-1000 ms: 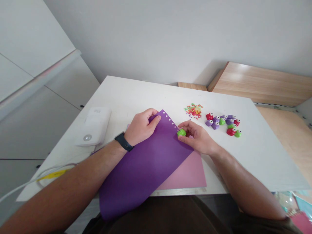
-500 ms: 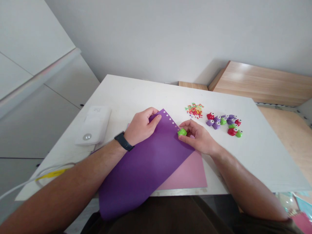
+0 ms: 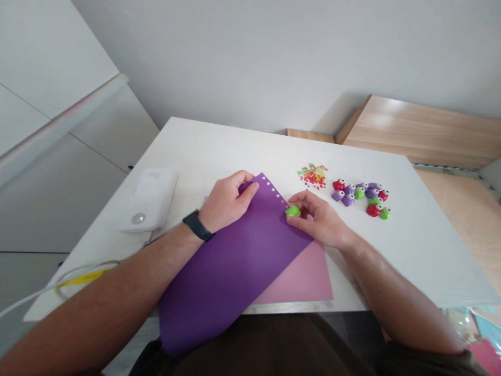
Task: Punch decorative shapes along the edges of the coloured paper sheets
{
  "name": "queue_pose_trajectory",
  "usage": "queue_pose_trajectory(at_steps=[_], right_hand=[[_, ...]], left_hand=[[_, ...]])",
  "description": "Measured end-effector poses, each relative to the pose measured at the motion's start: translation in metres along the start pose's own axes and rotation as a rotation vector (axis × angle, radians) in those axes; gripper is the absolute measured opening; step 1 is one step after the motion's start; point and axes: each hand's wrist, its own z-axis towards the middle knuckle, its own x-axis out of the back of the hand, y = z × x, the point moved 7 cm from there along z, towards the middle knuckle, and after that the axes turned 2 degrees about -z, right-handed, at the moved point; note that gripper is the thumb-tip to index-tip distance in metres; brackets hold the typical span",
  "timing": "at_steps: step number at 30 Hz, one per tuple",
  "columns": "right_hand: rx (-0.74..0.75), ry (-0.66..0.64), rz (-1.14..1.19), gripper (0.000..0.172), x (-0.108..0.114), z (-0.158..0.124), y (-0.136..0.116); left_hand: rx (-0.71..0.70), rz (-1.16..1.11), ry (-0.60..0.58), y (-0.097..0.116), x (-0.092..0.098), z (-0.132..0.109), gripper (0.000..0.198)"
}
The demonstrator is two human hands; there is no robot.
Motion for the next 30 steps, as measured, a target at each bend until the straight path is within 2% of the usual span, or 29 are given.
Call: queue_pose_trajectory(at_steps=[11, 30], right_hand=[[0.001, 0.002, -0.026, 0.037, 0.0007, -0.0004, 0.0007], [0.007, 0.002, 0.063, 0.037, -0.0015, 0.0001, 0.0011]], left_hand=[[-0.005, -0.017, 0.005, 0.0021, 0.0005, 0.0009, 0.028], [0.007, -0.02, 0.005, 0.001, -0.0005, 0.001, 0.026]])
